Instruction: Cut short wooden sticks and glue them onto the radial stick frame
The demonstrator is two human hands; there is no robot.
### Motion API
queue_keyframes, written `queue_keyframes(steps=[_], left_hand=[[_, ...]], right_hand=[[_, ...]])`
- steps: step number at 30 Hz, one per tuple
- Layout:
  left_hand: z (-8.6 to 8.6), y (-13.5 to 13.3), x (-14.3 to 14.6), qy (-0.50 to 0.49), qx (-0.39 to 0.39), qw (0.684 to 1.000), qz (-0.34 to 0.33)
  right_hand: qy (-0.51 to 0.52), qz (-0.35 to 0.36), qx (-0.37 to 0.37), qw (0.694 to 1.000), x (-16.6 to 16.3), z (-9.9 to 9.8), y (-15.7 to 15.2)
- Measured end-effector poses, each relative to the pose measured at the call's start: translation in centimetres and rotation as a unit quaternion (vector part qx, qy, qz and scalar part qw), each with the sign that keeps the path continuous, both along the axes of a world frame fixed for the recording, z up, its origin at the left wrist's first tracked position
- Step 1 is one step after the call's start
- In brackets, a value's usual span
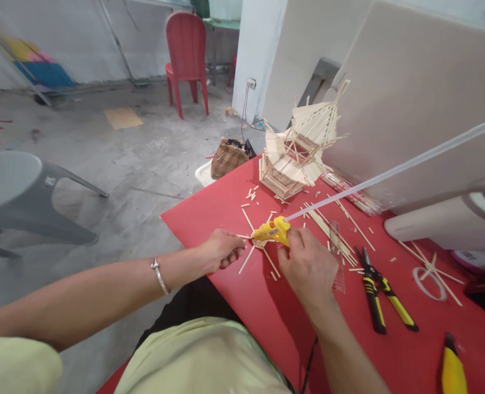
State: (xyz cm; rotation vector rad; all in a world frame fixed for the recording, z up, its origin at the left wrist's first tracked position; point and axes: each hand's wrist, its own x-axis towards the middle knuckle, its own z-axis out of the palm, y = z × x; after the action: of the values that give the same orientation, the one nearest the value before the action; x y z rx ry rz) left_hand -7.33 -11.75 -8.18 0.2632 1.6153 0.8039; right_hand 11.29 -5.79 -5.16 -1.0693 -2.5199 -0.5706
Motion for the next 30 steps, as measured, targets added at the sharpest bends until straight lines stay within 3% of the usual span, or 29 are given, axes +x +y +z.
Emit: queue_keyframes(steps=[5,11,23,26,30], left_hand=[[0.2,0.1,0.2,0.005,0.001,1.0,-0.001],[0.1,0.0,0.3,0.016,-0.001,1.0,0.004],[0.3,0.4,1.2,0.049,0.014,0.999,0.013],[0.2,0.4,1.3,0.057,0.014,0.998,0.013],[0.2,0.4,1.3,0.061,0.015,0.998,0.01]], right_hand=[[0.004,-0.018,-0.031,0.999,0.3,-0.4,0.0],[0.054,-0.109,-0.107,0.987,2.3,-2.1,-0.4],[0.282,-0.182,-0.221,0.916,7.4,-6.7,-0.9],[0.258,-0.227,-0.228,0.911,7.6,-6.9,-0.8],[0.184,-0.296,-0.164,0.923,7.2,-7.0,-0.8]])
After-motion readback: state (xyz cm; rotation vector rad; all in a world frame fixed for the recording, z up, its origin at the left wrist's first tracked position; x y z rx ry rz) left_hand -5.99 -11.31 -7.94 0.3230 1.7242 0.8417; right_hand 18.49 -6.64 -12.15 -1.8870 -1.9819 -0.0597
